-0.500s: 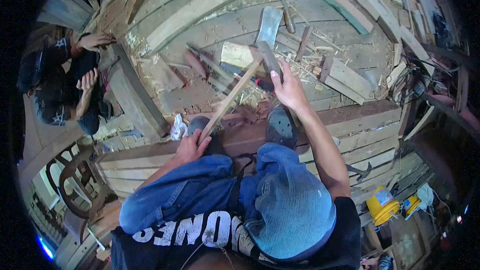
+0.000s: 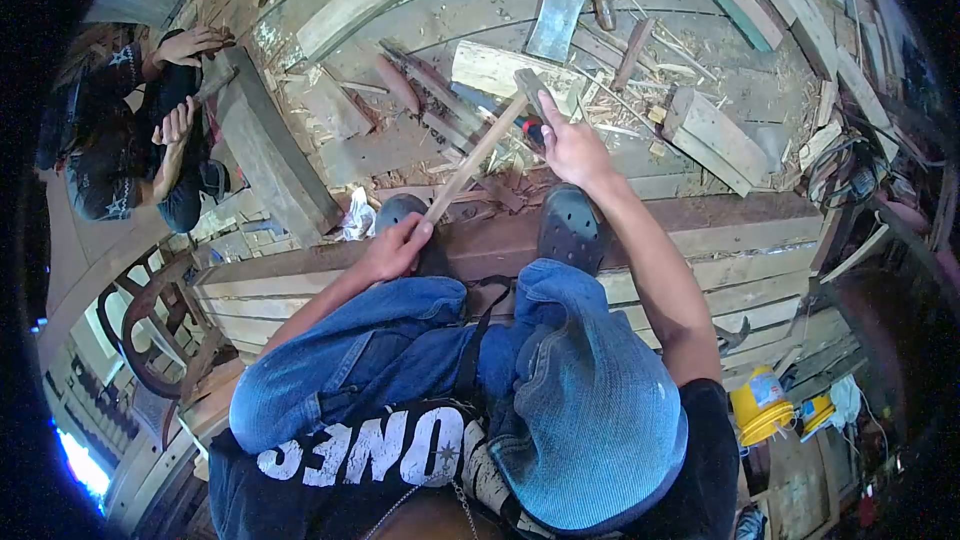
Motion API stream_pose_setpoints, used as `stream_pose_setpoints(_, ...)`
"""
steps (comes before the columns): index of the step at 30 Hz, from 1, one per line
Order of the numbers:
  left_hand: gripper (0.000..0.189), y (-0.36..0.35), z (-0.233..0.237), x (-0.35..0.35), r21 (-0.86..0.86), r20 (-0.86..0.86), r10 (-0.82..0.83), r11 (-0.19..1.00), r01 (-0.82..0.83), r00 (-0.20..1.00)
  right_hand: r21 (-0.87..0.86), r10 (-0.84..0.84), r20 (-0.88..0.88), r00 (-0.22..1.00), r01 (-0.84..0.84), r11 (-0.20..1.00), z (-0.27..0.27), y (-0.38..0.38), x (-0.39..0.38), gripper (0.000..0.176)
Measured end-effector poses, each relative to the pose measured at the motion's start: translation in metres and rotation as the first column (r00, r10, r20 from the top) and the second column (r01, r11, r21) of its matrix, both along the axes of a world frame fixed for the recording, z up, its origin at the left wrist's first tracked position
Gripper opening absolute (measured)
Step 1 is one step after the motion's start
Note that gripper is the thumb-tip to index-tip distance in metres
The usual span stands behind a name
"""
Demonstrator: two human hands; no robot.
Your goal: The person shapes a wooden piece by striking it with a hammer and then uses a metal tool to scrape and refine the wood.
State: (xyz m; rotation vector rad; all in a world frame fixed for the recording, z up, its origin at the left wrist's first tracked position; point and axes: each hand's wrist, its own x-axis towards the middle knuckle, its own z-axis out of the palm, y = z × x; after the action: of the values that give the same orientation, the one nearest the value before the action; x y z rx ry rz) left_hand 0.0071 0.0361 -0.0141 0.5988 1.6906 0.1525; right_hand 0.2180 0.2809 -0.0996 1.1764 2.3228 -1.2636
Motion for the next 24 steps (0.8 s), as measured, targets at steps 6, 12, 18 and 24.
stream_pose_setpoints(6, 0.04, -0.018, -0.027, 0.013, 0.279, -0.156, 0.003, 0.96, 0.041, 0.988, 0.12, -0.017, -0.04, 0.999, 0.022, 0.993, -0.006, -0.007, -0.003, 0.054)
stream_pose_setpoints(12, 0.051, -0.021, -0.023, 0.019, 0.258, -0.242, 0.003, 0.964, 0.061, 0.97, 0.236, 0.033, 0.058, 0.998, -0.046, 0.971, -0.02, 0.008, 0.008, 0.054)
stream_pose_setpoints(18, 0.051, -0.022, -0.021, 0.023, 0.182, -0.306, -0.01, 0.981, 0.068, 0.952, 0.091, 0.151, 0.12, 0.981, -0.163, 0.982, -0.005, 0.003, 0.01, 0.056)
stream_pose_setpoints(24, 0.052, -0.023, -0.018, 0.022, 0.189, -0.291, -0.007, 0.98, 0.065, 0.957, 0.126, 0.127, 0.047, 0.991, -0.132, 0.983, -0.006, 0.006, 0.01, 0.056)
